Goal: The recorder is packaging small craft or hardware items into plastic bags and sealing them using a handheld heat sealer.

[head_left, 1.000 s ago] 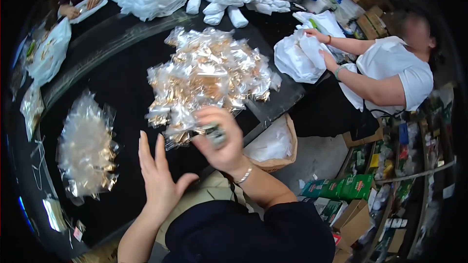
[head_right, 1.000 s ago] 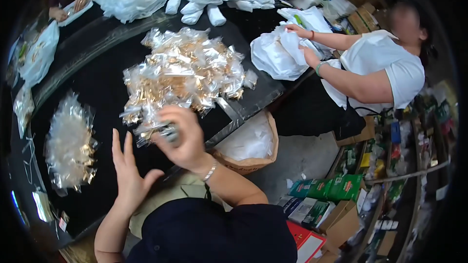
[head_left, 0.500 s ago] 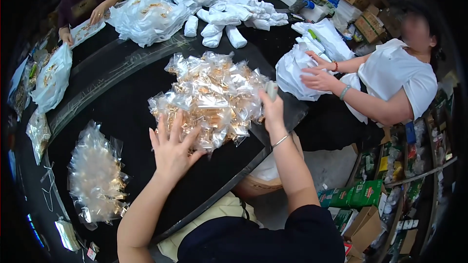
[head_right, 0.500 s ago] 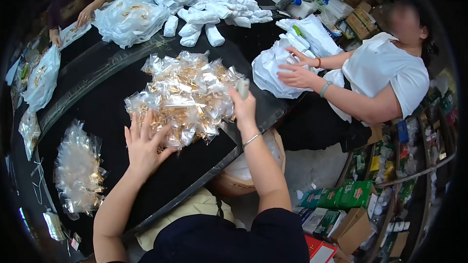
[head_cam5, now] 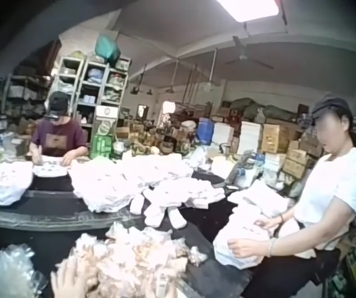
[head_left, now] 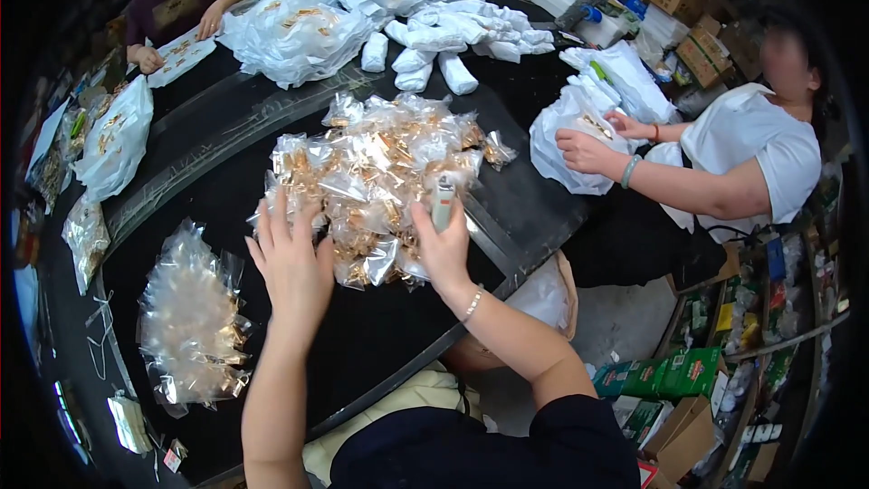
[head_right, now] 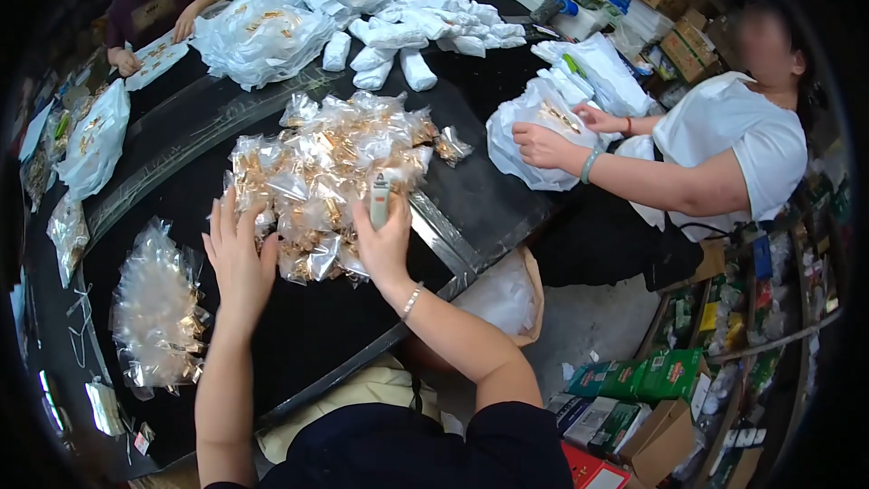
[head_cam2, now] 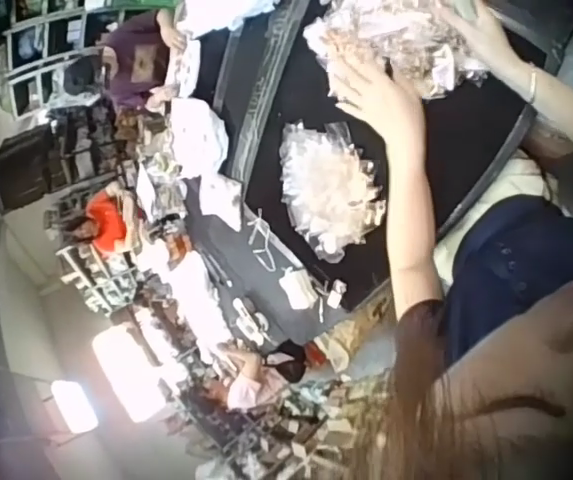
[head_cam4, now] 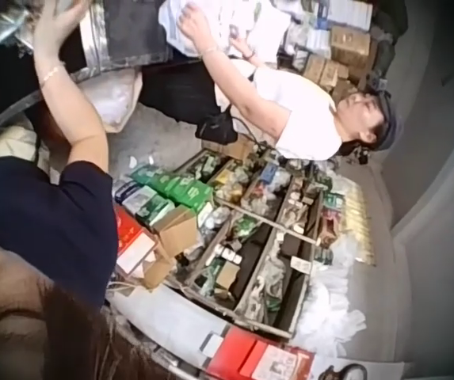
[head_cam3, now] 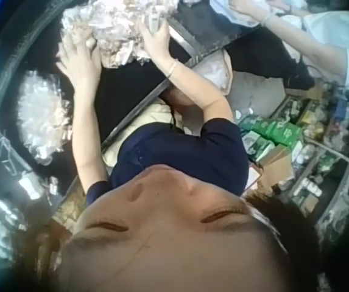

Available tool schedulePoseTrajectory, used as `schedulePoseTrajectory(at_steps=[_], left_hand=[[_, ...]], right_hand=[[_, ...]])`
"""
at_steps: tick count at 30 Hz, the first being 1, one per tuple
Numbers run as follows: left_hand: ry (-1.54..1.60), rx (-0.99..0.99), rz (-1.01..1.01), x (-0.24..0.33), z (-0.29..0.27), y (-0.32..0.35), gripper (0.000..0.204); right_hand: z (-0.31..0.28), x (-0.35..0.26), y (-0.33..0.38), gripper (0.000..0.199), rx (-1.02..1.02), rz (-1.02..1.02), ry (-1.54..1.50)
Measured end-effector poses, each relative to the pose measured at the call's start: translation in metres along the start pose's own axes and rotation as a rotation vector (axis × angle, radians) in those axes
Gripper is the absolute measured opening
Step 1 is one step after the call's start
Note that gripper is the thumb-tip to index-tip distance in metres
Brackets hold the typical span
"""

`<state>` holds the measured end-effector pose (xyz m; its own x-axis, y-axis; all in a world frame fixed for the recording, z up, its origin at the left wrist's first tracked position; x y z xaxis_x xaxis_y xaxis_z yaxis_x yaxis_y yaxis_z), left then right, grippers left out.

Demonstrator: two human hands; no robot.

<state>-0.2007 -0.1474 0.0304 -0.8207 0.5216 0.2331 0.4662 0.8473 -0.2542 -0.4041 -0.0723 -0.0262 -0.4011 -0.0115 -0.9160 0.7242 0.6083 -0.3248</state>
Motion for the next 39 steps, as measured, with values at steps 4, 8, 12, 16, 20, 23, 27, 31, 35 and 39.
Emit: schedulePoseTrajectory(at_steps=[4, 8, 12, 16, 20, 23, 27, 31, 35, 39], left_hand=[[0.358, 0.052, 0.281, 0.04, -0.028, 0.049, 0.06], [0.188, -0.005, 0.545, 0.078, -0.017, 0.057, 0.057], [0.053, 0.006, 0.748, 0.11, 0.013, 0.037, 0.053], [0.005, 0.022, 0.804, 0.113, 0.056, 0.01, 0.047], [0.036, 0.048, 0.783, 0.106, 0.06, -0.003, 0.04], [0.087, 0.066, 0.764, 0.104, 0.055, -0.005, 0.035], [0.13, 0.086, 0.723, 0.085, 0.049, -0.018, 0.032], [0.135, 0.073, 0.69, 0.055, 0.044, -0.028, 0.032], [0.109, 0.056, 0.659, 0.039, 0.029, -0.035, 0.032], [0.122, 0.047, 0.601, 0.036, 0.005, -0.011, 0.029]], right_hand=[[-0.05, -0.01, -0.011, 0.024, -0.156, 0.168, -0.306], [-0.094, 0.006, -0.064, 0.021, -0.006, 0.028, -0.082], [-0.106, 0.031, -0.136, 0.021, 0.064, 0.01, -0.166], [-0.085, 0.074, -0.172, 0.027, -0.008, 0.354, -0.368], [-0.037, 0.077, -0.179, 0.027, -0.112, 0.206, -0.41], [-0.006, 0.073, -0.182, 0.025, -0.211, 0.131, -0.207], [0.017, 0.063, -0.168, 0.038, -0.142, 0.049, -0.195], [0.035, 0.042, -0.148, 0.033, -0.012, 0.129, -0.073], [0.053, 0.03, -0.132, 0.035, 0.195, 0.121, 0.162], [0.049, 0.04, -0.128, 0.038, 0.146, 0.096, -0.148]])
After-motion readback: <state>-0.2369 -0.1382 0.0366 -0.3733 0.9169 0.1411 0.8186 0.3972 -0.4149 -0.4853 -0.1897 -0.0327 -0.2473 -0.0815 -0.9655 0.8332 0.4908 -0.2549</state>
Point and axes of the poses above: each hand's wrist, its own y-axis away from the middle knuckle, its own z-axis out of the palm, x = y × z, the point moved 3 cm from there along -y, towards the middle knuckle, and after that the axes turned 6 degrees about -x, right-handed, at the moved point
